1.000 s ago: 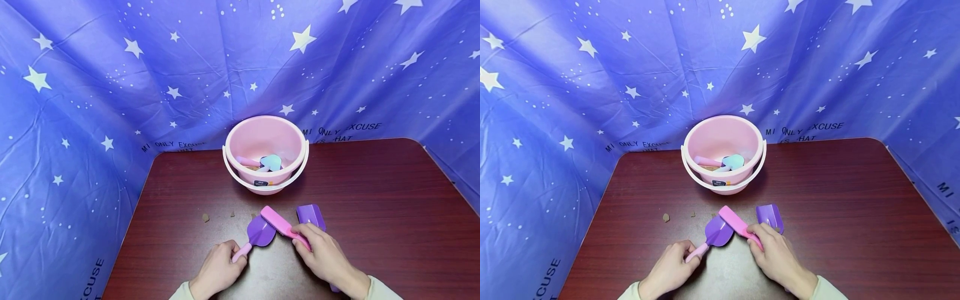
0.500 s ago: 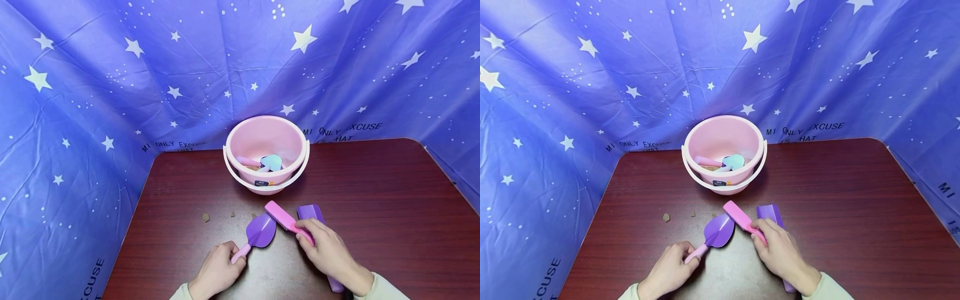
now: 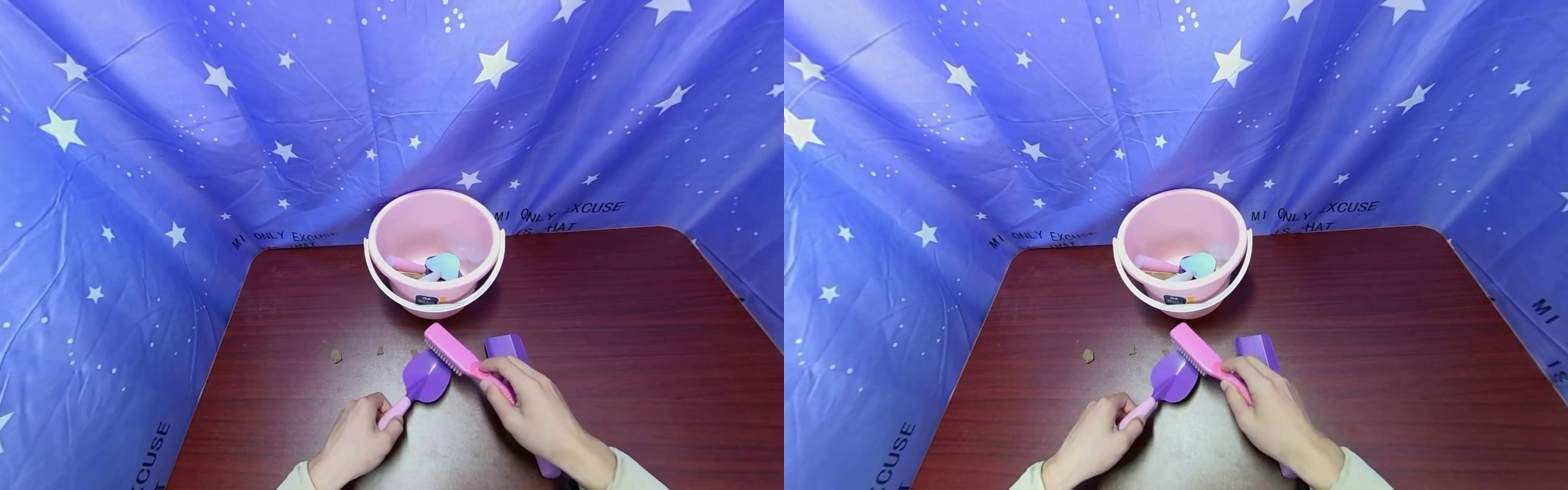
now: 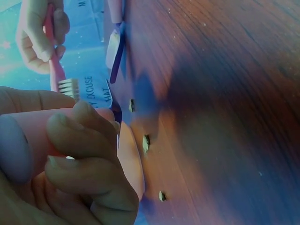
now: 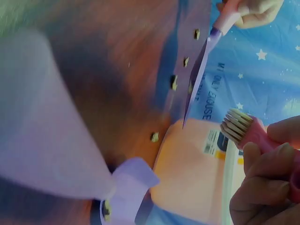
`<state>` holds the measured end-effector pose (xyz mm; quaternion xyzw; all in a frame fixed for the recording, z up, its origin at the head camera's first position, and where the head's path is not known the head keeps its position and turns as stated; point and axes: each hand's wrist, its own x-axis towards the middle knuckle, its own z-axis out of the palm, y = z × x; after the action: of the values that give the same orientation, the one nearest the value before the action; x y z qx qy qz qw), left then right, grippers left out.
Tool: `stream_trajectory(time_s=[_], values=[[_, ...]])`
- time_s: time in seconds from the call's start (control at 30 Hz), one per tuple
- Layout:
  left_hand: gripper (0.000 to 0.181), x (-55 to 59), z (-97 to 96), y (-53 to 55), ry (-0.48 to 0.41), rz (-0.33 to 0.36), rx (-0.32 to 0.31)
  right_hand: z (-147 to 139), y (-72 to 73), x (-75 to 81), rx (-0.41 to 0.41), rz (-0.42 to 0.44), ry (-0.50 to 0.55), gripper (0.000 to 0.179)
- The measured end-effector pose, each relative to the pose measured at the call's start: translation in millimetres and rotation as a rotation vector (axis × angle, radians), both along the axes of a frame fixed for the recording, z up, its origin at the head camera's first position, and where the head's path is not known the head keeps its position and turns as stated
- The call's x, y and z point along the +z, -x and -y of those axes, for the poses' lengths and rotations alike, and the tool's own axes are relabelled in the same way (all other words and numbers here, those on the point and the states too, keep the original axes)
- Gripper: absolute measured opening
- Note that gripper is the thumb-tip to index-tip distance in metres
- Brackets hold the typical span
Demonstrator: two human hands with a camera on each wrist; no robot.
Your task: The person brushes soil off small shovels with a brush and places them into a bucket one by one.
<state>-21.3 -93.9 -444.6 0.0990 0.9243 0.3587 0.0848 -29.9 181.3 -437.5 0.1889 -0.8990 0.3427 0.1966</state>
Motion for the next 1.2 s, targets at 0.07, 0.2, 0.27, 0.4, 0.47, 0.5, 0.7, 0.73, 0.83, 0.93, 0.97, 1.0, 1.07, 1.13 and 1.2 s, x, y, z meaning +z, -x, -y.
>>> stream_trajectory(time_s=[0.07, 0.2, 0.27, 0.4, 0.47, 0.5, 0.7, 0.73, 0.83, 0.93, 0.97, 1.0, 1.07, 1.13, 1.2], values=[[0.013, 0.0, -0.6, 0.2, 0.001, -0.004, -0.005, 3, -2.5, -1.6, 0.025, -0.005, 0.001, 0.031], [0.013, 0.5, -1.8, 0.7, -0.002, -0.011, -0.013, 8, -7.1, -4.9, 0.057, 0.008, -0.002, 0.031], [0.013, 1.0, -2.3, 0.9, -0.003, -0.009, -0.014, 11, -9.0, -6.0, 0.071, 0.018, -0.004, 0.03], [0.013, 1.5, -3.1, 1.2, 0.0, -0.006, -0.012, 15, -11.7, -8.8, 0.095, 0.027, 0.001, 0.029], [0.013, 1.5, -3.6, 1.3, 0.005, -0.009, -0.009, 17, -12.6, -10.7, 0.103, 0.026, 0.002, 0.028], [0.013, 1.4, -3.9, 1.3, 0.007, -0.011, -0.008, 18, -13.1, -11.7, 0.105, 0.027, 0.002, 0.028], [0.013, 1.5, -5.2, 1.4, 0.014, -0.016, -0.003, 20, -14.9, -16.0, 0.123, 0.019, -0.007, 0.029], [0.013, 1.5, -5.2, 1.3, 0.012, -0.013, -0.003, 20, -14.9, -16.6, 0.124, 0.018, -0.009, 0.029], [0.012, 1.6, -5.2, 1.2, 0.004, -0.007, -0.005, 20, -14.3, -18.1, 0.117, 0.019, -0.02, 0.029], [0.012, 1.5, -4.8, 1.1, -0.006, -0.002, -0.009, 20, -13.1, -19.3, 0.094, 0.019, -0.04, 0.029], [0.012, 1.5, -4.6, 1.0, -0.008, -0.001, -0.01, 19, -12.7, -19.6, 0.085, 0.017, -0.048, 0.029], [0.012, 1.5, -4.5, 1.0, -0.01, 0.001, -0.011, 19, -12.3, -19.9, 0.077, 0.013, -0.054, 0.029], [0.012, 1.3, -4.4, 0.9, -0.012, 0.0, -0.013, 18, -11.9, -20.3, 0.059, 0.003, -0.067, 0.029], [0.012, 1.1, -4.3, 0.7, -0.013, 0.0, -0.012, 16, -11.8, -20.6, 0.044, -0.002, -0.078, 0.028], [0.012, 0.9, -4.2, 0.5, -0.008, -0.003, -0.013, 15, -11.9, -20.6, 0.031, 0.001, -0.083, 0.028]])
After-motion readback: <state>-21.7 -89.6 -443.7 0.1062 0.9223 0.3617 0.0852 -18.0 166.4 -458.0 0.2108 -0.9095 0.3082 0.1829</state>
